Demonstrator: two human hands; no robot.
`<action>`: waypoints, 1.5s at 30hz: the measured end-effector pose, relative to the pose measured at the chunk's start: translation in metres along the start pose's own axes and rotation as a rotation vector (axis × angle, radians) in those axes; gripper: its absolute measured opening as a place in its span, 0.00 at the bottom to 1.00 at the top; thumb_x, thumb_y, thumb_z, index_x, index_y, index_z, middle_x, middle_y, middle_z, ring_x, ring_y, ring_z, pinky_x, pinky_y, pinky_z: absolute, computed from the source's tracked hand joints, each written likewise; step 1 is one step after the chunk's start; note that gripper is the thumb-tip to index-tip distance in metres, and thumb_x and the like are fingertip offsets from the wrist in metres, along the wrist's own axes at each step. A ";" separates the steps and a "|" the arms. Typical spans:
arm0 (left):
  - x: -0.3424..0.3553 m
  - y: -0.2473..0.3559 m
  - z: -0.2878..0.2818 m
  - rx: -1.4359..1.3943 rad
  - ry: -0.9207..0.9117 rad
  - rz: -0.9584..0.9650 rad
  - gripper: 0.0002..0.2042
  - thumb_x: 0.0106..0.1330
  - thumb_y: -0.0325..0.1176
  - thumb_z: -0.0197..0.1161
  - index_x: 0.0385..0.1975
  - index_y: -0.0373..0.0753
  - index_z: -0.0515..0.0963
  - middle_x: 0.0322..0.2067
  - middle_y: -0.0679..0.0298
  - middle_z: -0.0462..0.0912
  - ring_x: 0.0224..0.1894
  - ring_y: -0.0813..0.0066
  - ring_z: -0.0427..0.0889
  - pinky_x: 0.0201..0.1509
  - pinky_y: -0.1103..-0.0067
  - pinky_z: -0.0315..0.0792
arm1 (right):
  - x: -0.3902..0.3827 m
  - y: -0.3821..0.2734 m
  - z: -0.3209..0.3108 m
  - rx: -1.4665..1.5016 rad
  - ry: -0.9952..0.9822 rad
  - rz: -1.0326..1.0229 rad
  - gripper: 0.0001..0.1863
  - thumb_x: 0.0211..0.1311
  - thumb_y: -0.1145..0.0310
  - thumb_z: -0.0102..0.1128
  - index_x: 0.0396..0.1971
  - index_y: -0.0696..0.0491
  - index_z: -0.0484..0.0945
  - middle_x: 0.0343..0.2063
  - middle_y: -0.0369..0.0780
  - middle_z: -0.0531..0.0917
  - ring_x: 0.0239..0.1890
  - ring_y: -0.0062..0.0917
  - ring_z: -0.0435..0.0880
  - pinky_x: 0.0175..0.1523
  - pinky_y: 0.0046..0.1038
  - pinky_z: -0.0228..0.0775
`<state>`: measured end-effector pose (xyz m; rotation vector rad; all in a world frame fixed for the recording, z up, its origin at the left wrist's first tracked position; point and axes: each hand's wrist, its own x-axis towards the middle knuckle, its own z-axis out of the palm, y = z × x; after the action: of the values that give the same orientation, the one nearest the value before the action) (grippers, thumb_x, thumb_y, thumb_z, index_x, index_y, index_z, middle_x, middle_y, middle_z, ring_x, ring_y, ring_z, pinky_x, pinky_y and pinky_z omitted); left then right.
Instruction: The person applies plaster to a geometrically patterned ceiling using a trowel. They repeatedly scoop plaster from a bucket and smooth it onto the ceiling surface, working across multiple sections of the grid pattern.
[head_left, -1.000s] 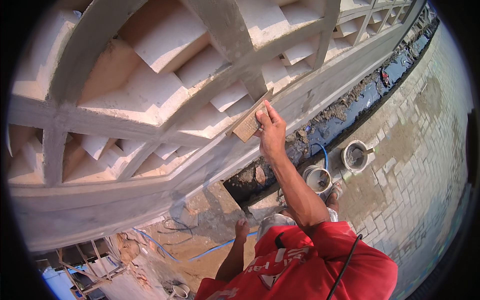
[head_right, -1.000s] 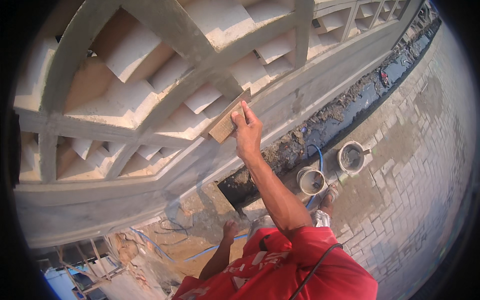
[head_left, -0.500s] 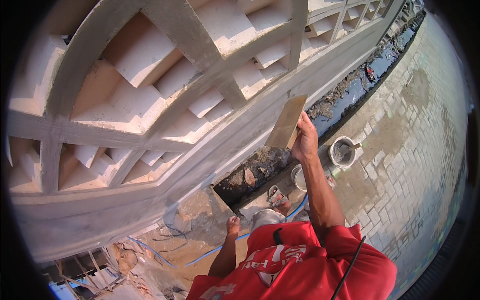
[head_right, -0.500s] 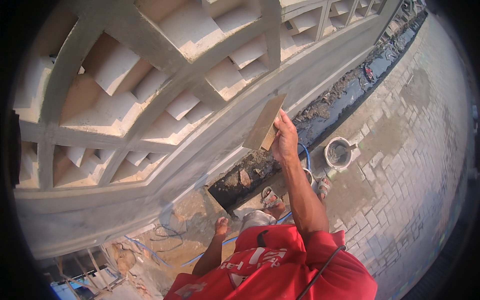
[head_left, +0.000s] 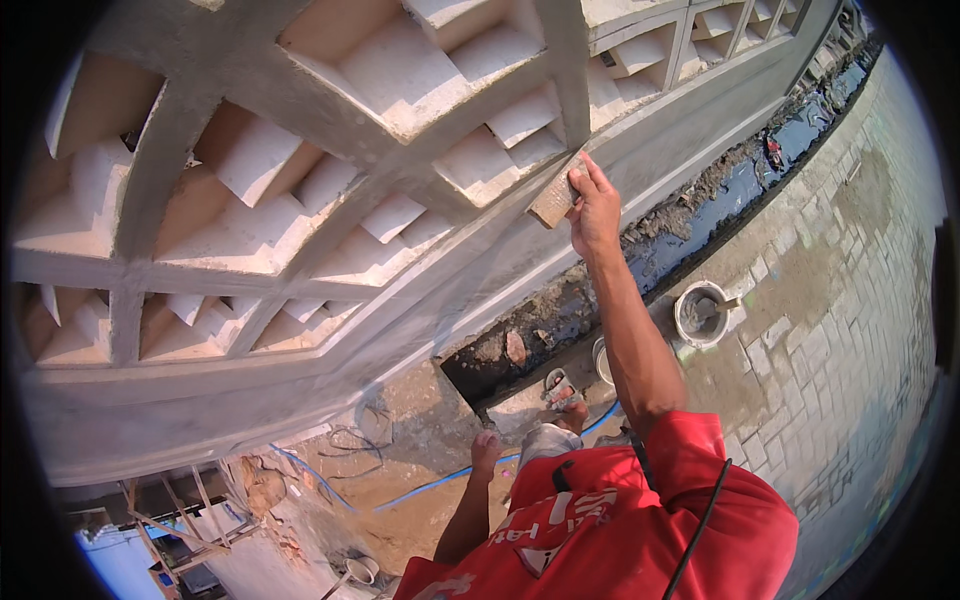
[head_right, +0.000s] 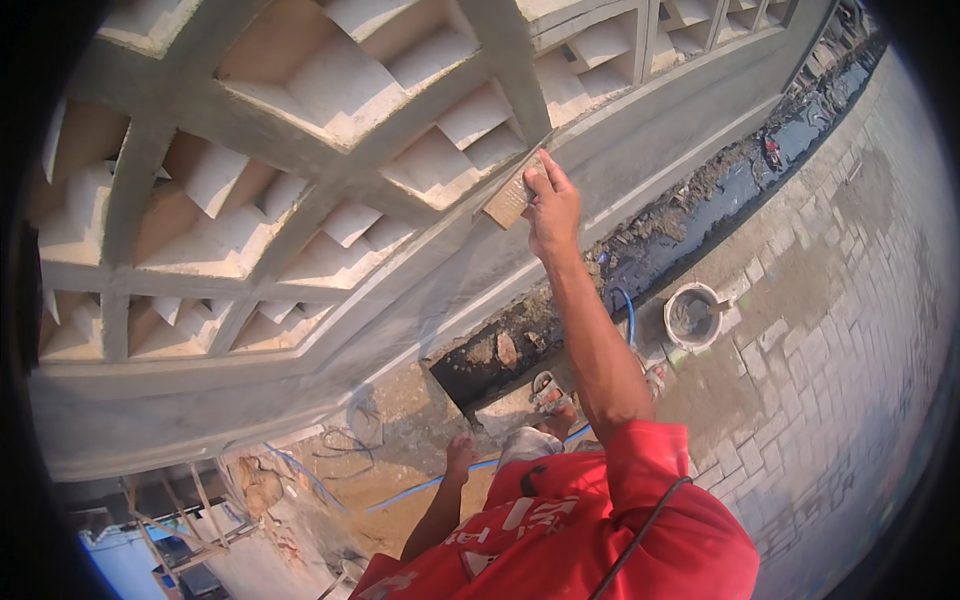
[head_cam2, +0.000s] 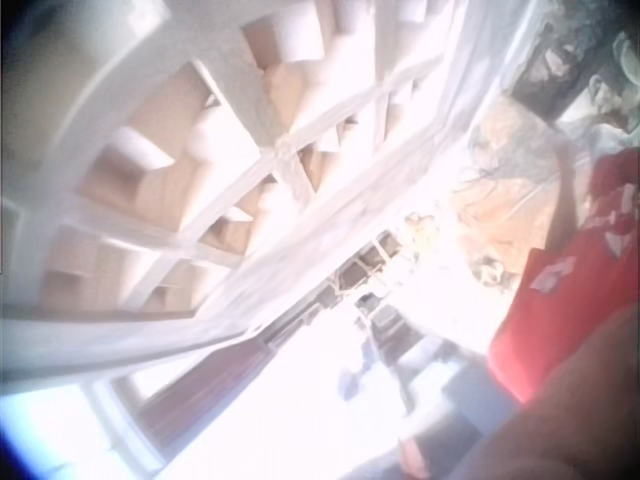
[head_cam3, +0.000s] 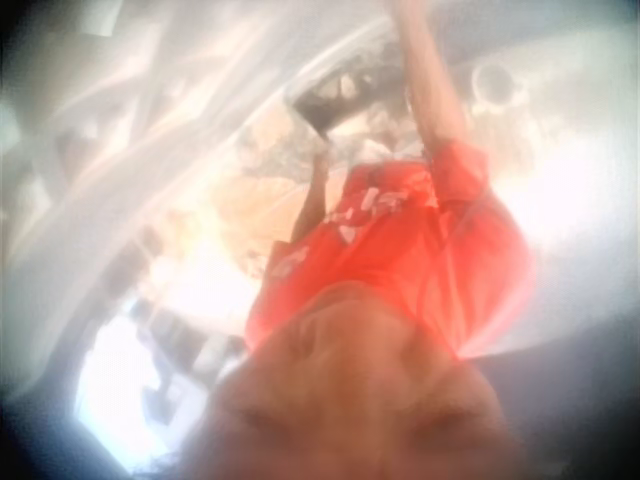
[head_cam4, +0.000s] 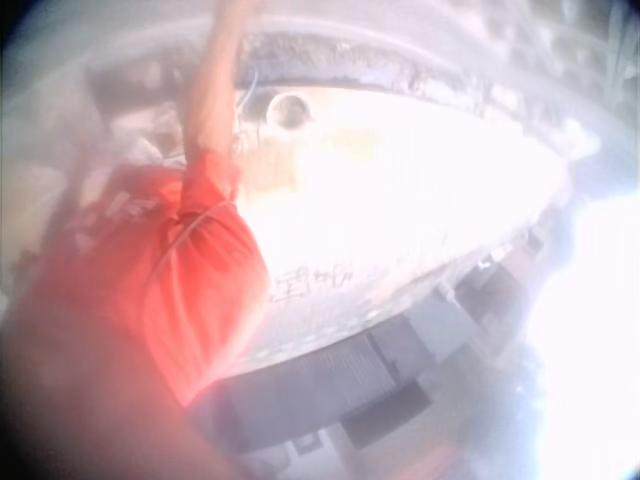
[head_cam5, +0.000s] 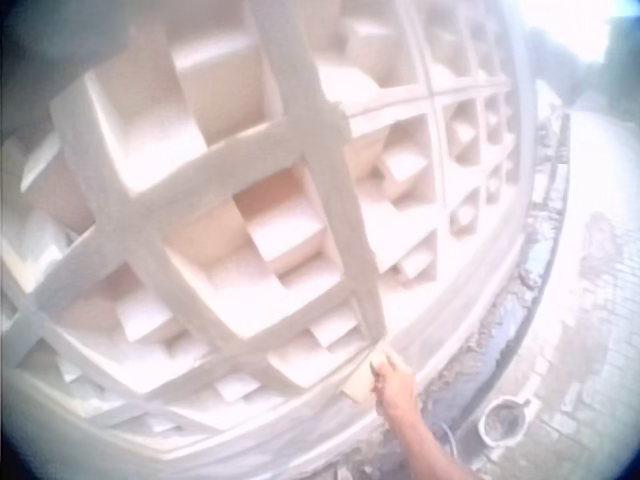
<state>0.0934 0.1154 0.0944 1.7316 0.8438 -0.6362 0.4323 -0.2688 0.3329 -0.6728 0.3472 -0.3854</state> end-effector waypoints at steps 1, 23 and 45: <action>0.000 -0.040 -0.012 0.137 -0.001 0.110 0.16 0.61 0.37 0.55 0.49 0.41 0.68 0.39 0.62 0.75 0.25 0.71 0.77 0.25 0.77 0.72 | -0.003 0.006 0.011 -0.018 0.014 0.023 0.26 0.59 0.73 0.50 0.58 0.62 0.60 0.43 0.41 0.76 0.41 0.23 0.78 0.38 0.28 0.76; 0.023 0.003 -0.046 -0.097 0.094 -0.092 0.16 0.60 0.38 0.58 0.47 0.42 0.68 0.44 0.65 0.74 0.27 0.71 0.75 0.25 0.77 0.70 | -0.080 -0.013 -0.038 0.053 -0.242 0.185 0.24 0.56 0.78 0.47 0.56 0.58 0.61 0.42 0.38 0.75 0.42 0.19 0.74 0.48 0.23 0.68; -0.050 -0.052 0.098 -0.150 0.074 -0.128 0.12 0.60 0.36 0.56 0.43 0.45 0.70 0.33 0.64 0.74 0.21 0.70 0.77 0.21 0.79 0.69 | 0.025 -0.079 -0.010 -0.927 -0.634 0.115 0.20 0.56 0.72 0.54 0.51 0.53 0.72 0.40 0.38 0.77 0.41 0.20 0.72 0.48 0.21 0.64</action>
<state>0.0201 0.0201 0.0726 1.5831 1.0345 -0.5802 0.4318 -0.3417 0.3729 -1.6185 -0.0700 0.1427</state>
